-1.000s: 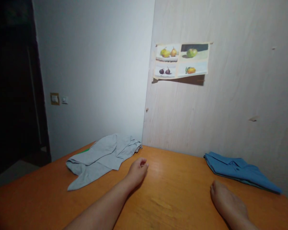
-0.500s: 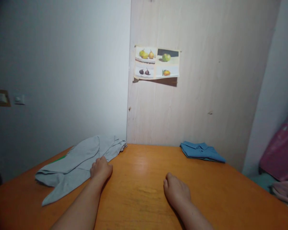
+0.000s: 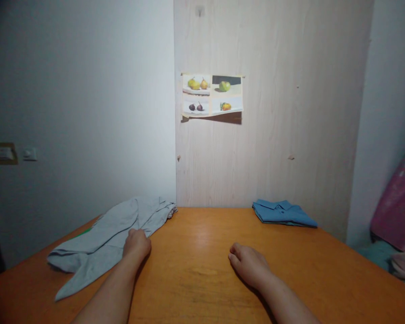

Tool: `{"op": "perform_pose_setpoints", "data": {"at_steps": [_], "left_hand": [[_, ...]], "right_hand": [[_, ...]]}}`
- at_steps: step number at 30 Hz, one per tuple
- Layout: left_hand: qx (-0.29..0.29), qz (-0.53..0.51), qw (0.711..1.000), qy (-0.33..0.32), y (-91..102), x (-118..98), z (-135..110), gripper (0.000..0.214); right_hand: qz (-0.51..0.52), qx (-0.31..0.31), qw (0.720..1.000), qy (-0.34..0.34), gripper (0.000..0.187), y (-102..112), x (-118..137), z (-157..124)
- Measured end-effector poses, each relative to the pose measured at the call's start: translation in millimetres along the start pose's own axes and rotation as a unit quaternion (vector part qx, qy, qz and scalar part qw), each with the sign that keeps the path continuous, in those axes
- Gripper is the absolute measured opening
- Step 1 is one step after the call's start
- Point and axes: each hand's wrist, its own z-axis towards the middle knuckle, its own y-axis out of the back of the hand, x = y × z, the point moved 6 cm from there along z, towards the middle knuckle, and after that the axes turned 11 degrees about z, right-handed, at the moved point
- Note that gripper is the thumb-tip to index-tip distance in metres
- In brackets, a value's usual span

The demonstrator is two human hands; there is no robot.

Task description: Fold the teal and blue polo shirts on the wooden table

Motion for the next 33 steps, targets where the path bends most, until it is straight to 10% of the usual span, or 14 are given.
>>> {"op": "perform_pose_setpoints", "data": {"at_steps": [8, 13, 20, 26, 33], "left_hand": [[-0.083, -0.023, 0.996, 0.013, 44.3, -15.0, -8.5, 0.036], [-0.186, -0.157, 0.95, -0.197, 94.2, -77.4, -56.3, 0.031], [0.082, -0.278, 0.821, -0.492, 84.6, -150.7, -170.9, 0.026], [0.252, -0.277, 0.731, -0.57, 73.6, -161.6, -213.5, 0.025], [0.1, -0.258, 0.858, -0.433, 61.4, -140.7, -126.2, 0.026]], "right_hand": [[-0.016, -0.007, 1.0, 0.004, 0.026, 1.0, 10.3, -0.4], [-0.02, -0.016, 1.0, 0.005, 0.025, -0.8, 9.6, 2.1], [0.024, -0.018, 1.0, -0.004, 0.028, -3.2, -2.9, 10.7], [0.075, -0.066, 0.995, -0.018, 0.04, 1.1, -18.8, 23.5], [0.106, 0.006, 0.993, 0.043, 0.033, -3.9, 15.5, 4.5]]}}
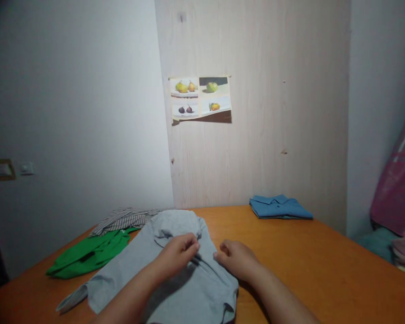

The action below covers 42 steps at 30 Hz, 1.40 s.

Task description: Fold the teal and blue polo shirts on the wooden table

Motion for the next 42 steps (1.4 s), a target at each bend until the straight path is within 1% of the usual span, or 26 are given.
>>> {"op": "perform_pose_setpoints", "data": {"at_steps": [3, 4, 5, 8, 10, 11, 12, 14, 15, 17, 19, 20, 23, 25, 27, 28, 29, 30, 32, 34, 37, 38, 39, 40, 41, 42], "left_hand": [[-0.092, 0.086, 0.988, 0.091, 18.7, 47.1, 5.0, 0.018], [-0.123, 0.116, 0.98, 0.106, 23.9, 58.5, 4.5, 0.017], [-0.144, 0.141, 0.974, 0.108, 26.8, 66.6, 3.8, 0.023], [-0.148, 0.191, 0.964, 0.109, 23.0, 80.5, 2.5, 0.049], [-0.13, 0.208, 0.963, 0.114, 15.1, 83.4, 2.2, 0.06], [-0.123, 0.216, 0.962, 0.117, 11.5, 83.6, 2.1, 0.063], [-0.118, 0.223, 0.96, 0.119, 8.5, 83.1, 2.0, 0.066], [-0.112, 0.238, 0.958, 0.116, 5.3, 80.9, 1.8, 0.066], [-0.107, 0.243, 0.958, 0.112, 4.8, 79.7, 1.8, 0.061], [-0.09, 0.251, 0.958, 0.107, 5.2, 78.1, 1.7, 0.04], [-0.066, 0.257, 0.958, 0.11, 6.9, 77.9, 1.7, 0.022], [-0.057, 0.258, 0.958, 0.114, 7.9, 78.0, 1.8, 0.021], [-0.051, 0.252, 0.959, 0.12, 10.4, 78.1, 2.0, 0.026], [-0.044, 0.237, 0.963, 0.121, 8.1, 78.3, 1.5, 0.037], [-0.009, 0.224, 0.967, 0.123, 0.7, 79.2, 0.2, 0.063], [0.012, 0.22, 0.968, 0.124, -3.9, 79.6, -0.7, 0.069], [0.029, 0.217, 0.968, 0.124, -8.0, 79.9, -1.6, 0.066], [0.035, 0.212, 0.969, 0.125, -10.6, 80.0, -2.1, 0.055], [0.005, 0.174, 0.975, 0.139, -10.2, 80.9, -1.8, 0.031], [-0.039, 0.112, 0.98, 0.158, -6.1, 82.9, 0.3, 0.019], [-0.072, 0.041, 0.982, 0.167, 2.6, 82.6, 6.1, 0.022], [-0.079, -0.003, 0.983, 0.165, 6.2, 80.8, 8.0, 0.026], [-0.088, -0.08, 0.979, 0.163, 9.8, 78.3, 9.3, 0.028], [-0.092, -0.184, 0.965, 0.161, 12.6, 74.9, 10.2, 0.029], [-0.087, -0.302, 0.936, 0.158, 14.0, 70.2, 10.6, 0.029], [-0.071, -0.416, 0.893, 0.155, 14.2, 63.6, 10.8, 0.03]], "right_hand": [[-0.022, 0.034, 0.999, 0.013, 0.022, -4.6, 9.8, -6.1], [-0.023, 0.041, 0.999, 0.017, 0.017, -5.6, 11.6, -6.7], [-0.02, 0.044, 0.999, 0.025, 0.013, -6.2, 13.7, -6.8], [0.03, 0.006, 0.997, 0.066, 0.009, -2.1, 25.6, -5.3], [0.156, -0.007, 0.983, 0.097, 0.005, 0.7, 38.1, -6.0], [0.248, 0.007, 0.963, 0.105, 0.004, 0.4, 44.6, -7.2], [0.343, 0.034, 0.933, 0.1, 0.004, -1.2, 50.2, -9.0], [0.493, 0.098, 0.863, 0.05, 0.006, -7.3, 57.4, -14.8], [0.538, 0.122, 0.834, 0.016, 0.008, -10.2, 58.8, -18.6], [0.587, 0.155, 0.794, -0.037, 0.012, -14.6, 59.2, -26.8], [0.611, 0.198, 0.764, -0.058, 0.014, -19.0, 60.5, -34.6], [0.615, 0.223, 0.754, -0.06, 0.015, -21.5, 61.6, -37.8], [0.606, 0.292, 0.739, -0.049, 0.016, -29.6, 65.2, -43.8], [0.606, 0.305, 0.734, -0.034, 0.02, -32.5, 66.0, -42.2], [0.618, 0.28, 0.734, -0.029, 0.026, -32.5, 63.1, -35.9], [0.625, 0.252, 0.738, -0.028, 0.027, -31.1, 60.0, -31.3], [0.63, 0.219, 0.745, -0.03, 0.026, -29.4, 56.2, -26.6], [0.631, 0.188, 0.752, -0.035, 0.026, -28.0, 52.1, -22.4], [0.628, 0.141, 0.763, -0.051, 0.025, -26.4, 44.3, -15.9], [0.625, 0.107, 0.771, -0.065, 0.025, -25.6, 37.8, -11.1], [0.617, 0.041, 0.782, -0.072, 0.025, -20.6, 27.8, -4.3], [0.614, 0.013, 0.786, -0.075, 0.024, -17.8, 23.6, -1.9], [0.611, -0.014, 0.788, -0.08, 0.023, -14.9, 19.1, 0.4], [0.61, -0.039, 0.786, -0.087, 0.023, -12.0, 14.3, 2.6], [0.61, -0.063, 0.785, -0.094, 0.022, -9.0, 9.5, 4.5], [0.609, -0.086, 0.783, -0.099, 0.022, -5.6, 4.9, 6.2]]}}
